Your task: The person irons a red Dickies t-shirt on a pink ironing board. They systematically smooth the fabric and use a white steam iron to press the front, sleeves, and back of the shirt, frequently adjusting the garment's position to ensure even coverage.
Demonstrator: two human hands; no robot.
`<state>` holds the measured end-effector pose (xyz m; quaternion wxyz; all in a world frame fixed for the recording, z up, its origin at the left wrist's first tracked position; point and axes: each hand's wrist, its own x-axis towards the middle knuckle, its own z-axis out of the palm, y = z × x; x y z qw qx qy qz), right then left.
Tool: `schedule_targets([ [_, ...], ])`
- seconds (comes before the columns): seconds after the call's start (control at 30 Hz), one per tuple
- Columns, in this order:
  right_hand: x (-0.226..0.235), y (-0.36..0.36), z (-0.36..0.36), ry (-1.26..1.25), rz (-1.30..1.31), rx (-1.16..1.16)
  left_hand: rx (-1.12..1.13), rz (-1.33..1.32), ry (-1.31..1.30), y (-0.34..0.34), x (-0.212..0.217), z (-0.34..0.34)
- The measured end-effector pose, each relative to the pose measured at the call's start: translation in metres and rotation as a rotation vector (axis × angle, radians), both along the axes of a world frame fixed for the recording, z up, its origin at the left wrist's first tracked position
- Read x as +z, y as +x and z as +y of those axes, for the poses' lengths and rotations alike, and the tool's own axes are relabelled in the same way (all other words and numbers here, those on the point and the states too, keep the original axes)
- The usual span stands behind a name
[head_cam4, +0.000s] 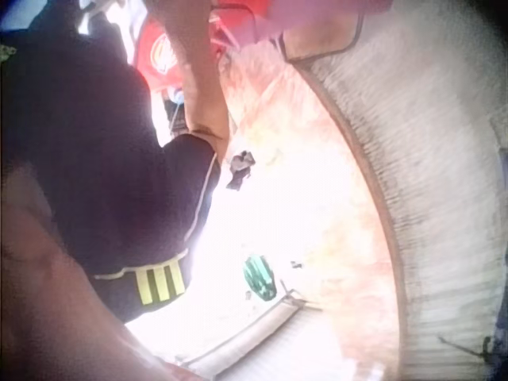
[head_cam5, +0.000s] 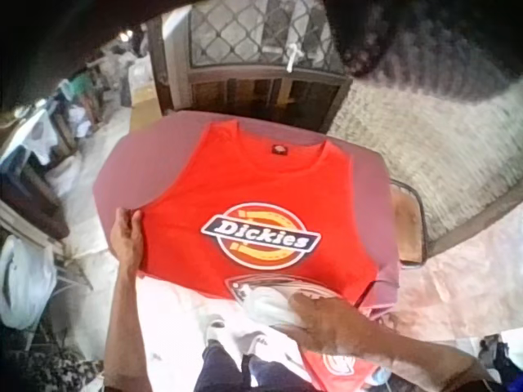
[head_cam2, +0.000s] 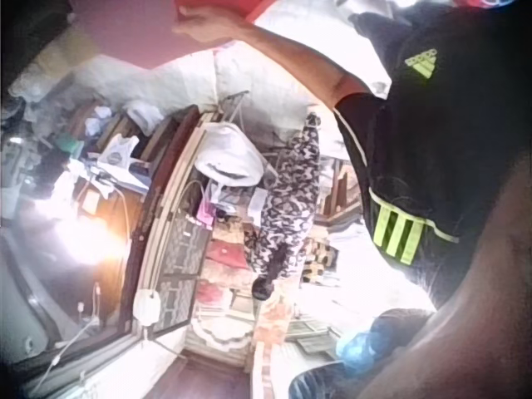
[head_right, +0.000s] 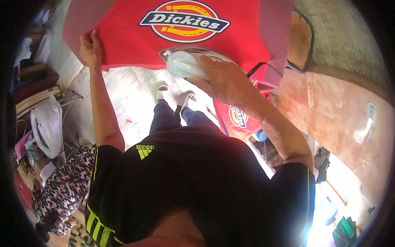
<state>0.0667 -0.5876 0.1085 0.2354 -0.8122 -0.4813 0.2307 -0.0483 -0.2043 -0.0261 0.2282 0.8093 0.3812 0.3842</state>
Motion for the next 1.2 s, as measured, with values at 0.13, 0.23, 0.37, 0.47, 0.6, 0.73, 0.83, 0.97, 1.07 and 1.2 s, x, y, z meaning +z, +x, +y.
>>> schedule_targets([
  [0.13,0.003,-0.015,0.023,-0.205,-0.019,0.072,-0.032,-0.035,0.044,0.000,-0.007,0.008],
  [0.23,0.001,-0.029,0.034,-0.156,0.026,0.041,-0.045,-0.022,0.043,-0.004,-0.006,0.014],
  [0.37,-0.007,-0.032,0.060,-0.022,0.030,-0.009,-0.088,-0.002,-0.002,-0.003,-0.004,0.018],
  [0.47,-0.003,-0.038,0.076,-0.057,0.062,-0.009,-0.105,0.006,-0.007,-0.007,0.005,0.012],
  [0.6,-0.001,-0.053,0.117,-0.052,0.123,-0.046,-0.182,0.021,-0.011,-0.013,0.006,0.024],
  [0.73,-0.014,-0.062,0.157,0.337,0.065,-0.057,-0.275,0.021,-0.163,-0.018,0.013,0.030],
  [0.83,-0.014,-0.061,0.185,0.237,0.037,-0.116,-0.368,-0.032,-0.196,-0.019,0.013,0.039],
  [0.97,-0.015,-0.055,0.220,0.271,0.076,-0.120,-0.381,-0.005,-0.077,-0.036,0.012,0.038],
  [1.07,-0.023,-0.057,0.226,0.288,0.065,-0.141,-0.373,0.112,-0.245,-0.061,0.023,0.019],
  [1.2,-0.011,-0.065,0.227,0.229,0.035,-0.096,-0.321,0.079,-0.409,-0.073,0.026,0.022],
])
